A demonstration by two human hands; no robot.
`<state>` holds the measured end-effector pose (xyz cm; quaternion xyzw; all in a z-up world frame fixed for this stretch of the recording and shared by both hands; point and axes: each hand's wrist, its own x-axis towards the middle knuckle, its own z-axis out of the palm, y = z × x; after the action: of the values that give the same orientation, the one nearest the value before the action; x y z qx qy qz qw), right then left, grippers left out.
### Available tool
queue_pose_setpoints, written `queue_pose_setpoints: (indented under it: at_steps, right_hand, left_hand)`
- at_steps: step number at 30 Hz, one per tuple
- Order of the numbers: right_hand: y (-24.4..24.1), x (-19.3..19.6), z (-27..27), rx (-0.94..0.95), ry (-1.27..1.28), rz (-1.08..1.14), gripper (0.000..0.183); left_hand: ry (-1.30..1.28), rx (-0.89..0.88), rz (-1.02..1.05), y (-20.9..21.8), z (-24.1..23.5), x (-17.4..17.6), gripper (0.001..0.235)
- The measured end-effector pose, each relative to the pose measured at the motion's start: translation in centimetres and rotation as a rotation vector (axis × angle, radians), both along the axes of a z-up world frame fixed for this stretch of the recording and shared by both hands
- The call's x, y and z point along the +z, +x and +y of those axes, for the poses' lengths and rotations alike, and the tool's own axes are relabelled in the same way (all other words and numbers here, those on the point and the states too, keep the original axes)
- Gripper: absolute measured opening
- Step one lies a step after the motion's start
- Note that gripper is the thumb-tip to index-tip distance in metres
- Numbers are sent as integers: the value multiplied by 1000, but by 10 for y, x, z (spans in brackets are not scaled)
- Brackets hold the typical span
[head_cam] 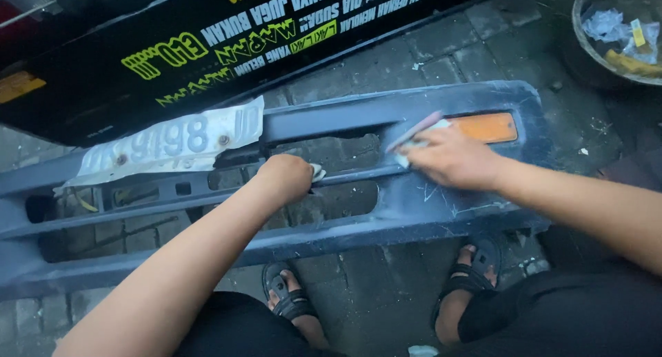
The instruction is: The person scrubs a detached car bumper with a small abrasive pad in their right hand while simultaneously wiping the surface with a cloth in their left hand. The task involves repetitive scrubbing and wiping motions across the bumper's surface.
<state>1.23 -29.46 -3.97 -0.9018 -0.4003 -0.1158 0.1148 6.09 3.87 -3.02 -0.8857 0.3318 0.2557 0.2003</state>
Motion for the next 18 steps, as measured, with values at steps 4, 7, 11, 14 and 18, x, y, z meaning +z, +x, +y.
queue_pose_setpoints:
  at_steps: [4, 7, 11, 14, 18]
  right_hand:
    - [49, -69, -25, 210, 60, -50, 31]
    - [65, -35, -41, 17, -6, -149, 21]
    - [38, -35, -24, -242, -32, -118, 21]
    - [35, -27, -24, -17, 13, -138, 18]
    - [50, -34, -70, -481, -131, 8, 24]
  left_hand:
    - [3, -81, -36, -15, 0, 18, 25]
    - [14, -86, -16, -12, -3, 25, 25]
    - [-25, -87, -18, -14, -1, 30, 23]
    - [-47, -71, -24, -11, 2, 26, 26]
    - [-53, -121, -83, -11, 8, 11, 27]
